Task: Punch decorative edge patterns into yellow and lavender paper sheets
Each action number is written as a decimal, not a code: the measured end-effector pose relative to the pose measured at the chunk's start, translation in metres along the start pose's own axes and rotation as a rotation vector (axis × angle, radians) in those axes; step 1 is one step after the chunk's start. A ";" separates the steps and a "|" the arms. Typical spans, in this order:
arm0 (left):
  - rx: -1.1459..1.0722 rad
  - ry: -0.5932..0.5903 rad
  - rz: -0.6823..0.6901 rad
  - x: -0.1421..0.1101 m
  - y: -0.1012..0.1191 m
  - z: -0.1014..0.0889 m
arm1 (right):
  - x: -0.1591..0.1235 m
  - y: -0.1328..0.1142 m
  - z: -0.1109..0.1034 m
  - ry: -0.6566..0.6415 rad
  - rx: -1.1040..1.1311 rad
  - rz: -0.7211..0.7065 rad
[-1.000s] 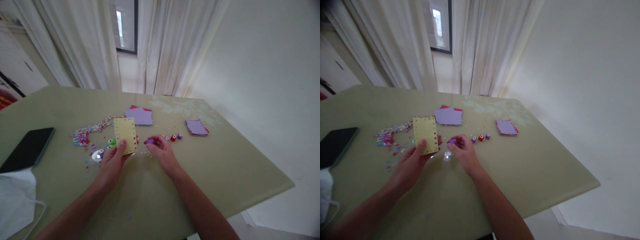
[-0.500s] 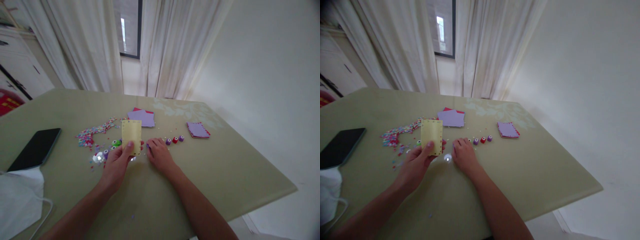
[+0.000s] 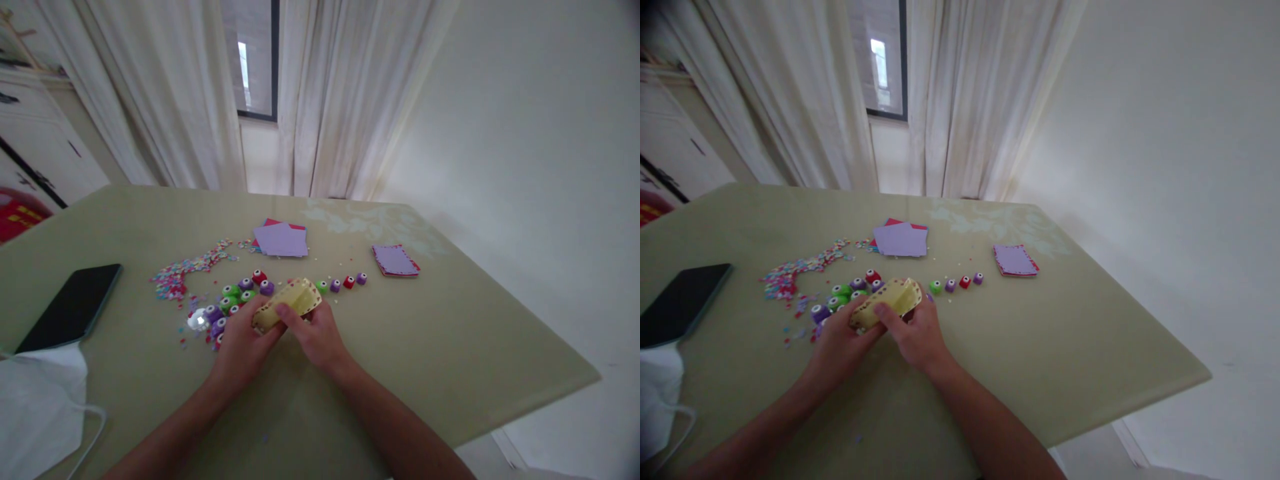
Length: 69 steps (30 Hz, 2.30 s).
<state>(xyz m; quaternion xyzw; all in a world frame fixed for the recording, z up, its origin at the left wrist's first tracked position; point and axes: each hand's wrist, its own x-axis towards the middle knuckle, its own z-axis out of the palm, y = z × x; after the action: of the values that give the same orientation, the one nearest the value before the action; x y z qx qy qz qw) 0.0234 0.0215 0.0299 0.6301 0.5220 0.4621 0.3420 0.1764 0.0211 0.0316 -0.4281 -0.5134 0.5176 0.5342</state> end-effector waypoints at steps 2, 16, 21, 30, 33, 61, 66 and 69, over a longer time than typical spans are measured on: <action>-0.025 -0.035 -0.010 0.001 -0.002 -0.001 | 0.001 0.002 0.001 -0.010 0.091 0.050; -0.515 0.087 -0.271 0.005 0.006 -0.002 | 0.006 0.000 -0.010 0.039 0.151 0.121; -0.556 0.139 -0.284 0.006 0.002 -0.005 | 0.007 0.002 -0.011 0.046 0.164 0.132; -0.705 0.104 -0.350 0.006 0.001 -0.003 | 0.005 0.005 -0.010 0.016 0.316 0.197; -0.660 0.130 -0.315 0.006 0.002 -0.004 | 0.005 0.003 -0.011 0.019 0.332 0.190; -0.540 -0.041 -0.215 0.020 0.001 -0.020 | 0.030 0.003 -0.040 0.212 0.186 0.016; -0.444 -0.018 -0.183 0.019 0.002 -0.019 | 0.027 -0.005 -0.042 0.137 0.266 0.036; -0.497 -0.050 -0.176 0.020 0.005 -0.018 | 0.024 -0.008 -0.040 0.155 0.204 0.017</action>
<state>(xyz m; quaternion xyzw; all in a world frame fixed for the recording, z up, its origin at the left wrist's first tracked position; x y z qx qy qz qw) 0.0090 0.0391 0.0449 0.4901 0.4366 0.5292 0.5378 0.2152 0.0476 0.0380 -0.4147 -0.4114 0.5370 0.6086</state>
